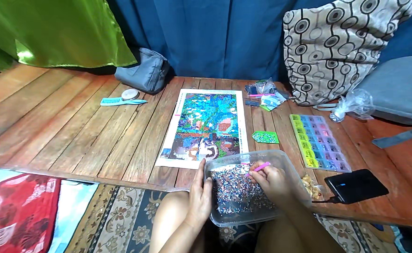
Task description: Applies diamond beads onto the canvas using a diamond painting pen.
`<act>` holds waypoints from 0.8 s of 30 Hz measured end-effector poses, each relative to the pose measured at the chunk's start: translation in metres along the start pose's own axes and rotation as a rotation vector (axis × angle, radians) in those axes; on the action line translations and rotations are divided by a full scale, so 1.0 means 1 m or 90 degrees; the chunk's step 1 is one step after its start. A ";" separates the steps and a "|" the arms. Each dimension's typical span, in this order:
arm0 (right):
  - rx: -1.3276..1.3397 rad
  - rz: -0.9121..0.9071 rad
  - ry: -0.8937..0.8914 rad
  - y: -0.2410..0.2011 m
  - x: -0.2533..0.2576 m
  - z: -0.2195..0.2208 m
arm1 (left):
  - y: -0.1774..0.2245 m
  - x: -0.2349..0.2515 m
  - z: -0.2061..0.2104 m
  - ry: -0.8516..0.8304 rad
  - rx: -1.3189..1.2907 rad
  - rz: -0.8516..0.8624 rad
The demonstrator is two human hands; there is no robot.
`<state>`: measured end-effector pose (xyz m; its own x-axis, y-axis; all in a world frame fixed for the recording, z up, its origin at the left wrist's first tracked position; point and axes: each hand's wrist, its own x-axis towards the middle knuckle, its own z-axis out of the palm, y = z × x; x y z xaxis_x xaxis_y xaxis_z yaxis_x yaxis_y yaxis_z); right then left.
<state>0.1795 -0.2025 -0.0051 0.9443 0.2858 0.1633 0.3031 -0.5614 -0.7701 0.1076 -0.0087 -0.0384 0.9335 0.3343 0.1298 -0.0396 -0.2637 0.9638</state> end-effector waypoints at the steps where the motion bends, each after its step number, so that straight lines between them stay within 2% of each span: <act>1: 0.010 0.005 -0.006 -0.001 0.000 0.000 | 0.000 0.000 0.000 -0.001 0.000 0.001; 16: 0.075 0.061 0.019 0.002 -0.001 -0.002 | -0.002 0.000 0.000 -0.012 -0.006 -0.010; 20: 0.201 0.087 0.030 0.004 0.002 -0.005 | -0.003 0.000 0.001 -0.018 -0.011 -0.020; 24: 0.325 0.088 0.021 -0.020 0.022 -0.014 | -0.004 0.000 0.002 -0.020 -0.024 0.001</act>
<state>0.1961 -0.1956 0.0228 0.9772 0.2059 0.0517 0.0816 -0.1394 -0.9869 0.1081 -0.0096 -0.0432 0.9443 0.3049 0.1238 -0.0535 -0.2289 0.9720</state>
